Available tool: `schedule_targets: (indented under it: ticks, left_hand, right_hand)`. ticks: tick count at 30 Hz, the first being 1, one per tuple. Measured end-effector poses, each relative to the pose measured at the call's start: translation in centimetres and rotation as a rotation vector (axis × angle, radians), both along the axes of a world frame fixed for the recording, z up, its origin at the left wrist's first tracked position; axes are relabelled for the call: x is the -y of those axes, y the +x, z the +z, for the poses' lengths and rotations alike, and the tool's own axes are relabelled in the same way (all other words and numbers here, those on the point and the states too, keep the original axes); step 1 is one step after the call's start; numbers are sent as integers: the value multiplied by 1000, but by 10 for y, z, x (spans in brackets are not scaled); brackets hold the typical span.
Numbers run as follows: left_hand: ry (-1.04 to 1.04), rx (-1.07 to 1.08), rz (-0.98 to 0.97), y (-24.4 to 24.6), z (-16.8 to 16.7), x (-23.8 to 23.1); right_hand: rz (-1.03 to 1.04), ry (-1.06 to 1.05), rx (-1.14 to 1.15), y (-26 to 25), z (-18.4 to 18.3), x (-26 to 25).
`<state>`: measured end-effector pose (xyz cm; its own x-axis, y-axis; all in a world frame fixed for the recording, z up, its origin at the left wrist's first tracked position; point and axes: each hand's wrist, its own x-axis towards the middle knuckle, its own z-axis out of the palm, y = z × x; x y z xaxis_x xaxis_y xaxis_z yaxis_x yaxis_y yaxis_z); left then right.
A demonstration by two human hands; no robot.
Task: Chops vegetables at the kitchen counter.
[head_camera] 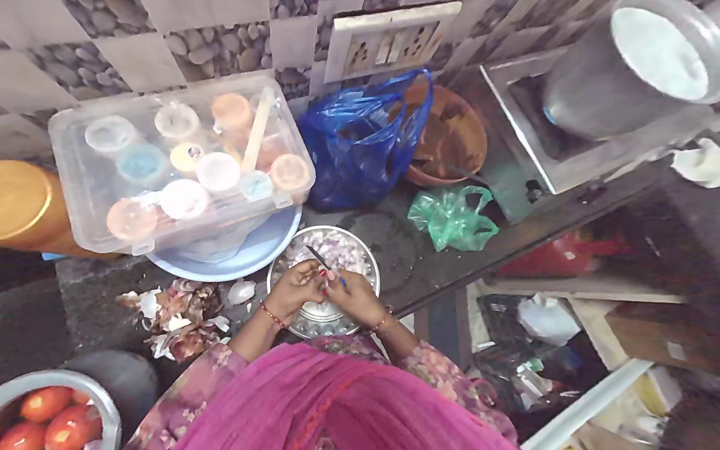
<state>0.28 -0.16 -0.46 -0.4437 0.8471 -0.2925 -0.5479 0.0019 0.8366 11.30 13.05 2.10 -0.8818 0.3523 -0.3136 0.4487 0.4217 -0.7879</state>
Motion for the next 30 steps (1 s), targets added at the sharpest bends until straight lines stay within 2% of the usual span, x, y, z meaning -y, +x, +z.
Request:
schedule_targets:
  ticks: [4,6,11,14,16,18,21,23,26,30]
  left_hand:
    - [-57,-15,-46,2,4,11]
    - [-88,12,-55,6,6,23]
    - [-173,58,-23,16,10,56]
    - [-215,-14,-65,17,12,60]
    - [-303,-232,-103,15,9,57]
    - [-410,-585,-154,10,4,53]
    - [-458,-968,-213,5,7,41]
    - [-506,-1080,-312,3,12,29]
    - [-637,-1126,-546,0,23,7]
    - [-716,-1191,-663,1,23,-11]
  right_hand:
    - [40,-99,7,8,-2,2]
    - [55,-62,45,18,0,2]
    - [-21,266,156,36,24,-18]
    - [-19,471,161,29,26,-24]
    - [-9,551,201,20,25,-26]
    - [-17,613,219,13,21,-26]
    - [-50,642,225,10,15,-26]
    - [-81,632,195,13,13,-26]
    - [-168,562,117,23,16,-28]
    - [-287,508,31,44,23,-30]
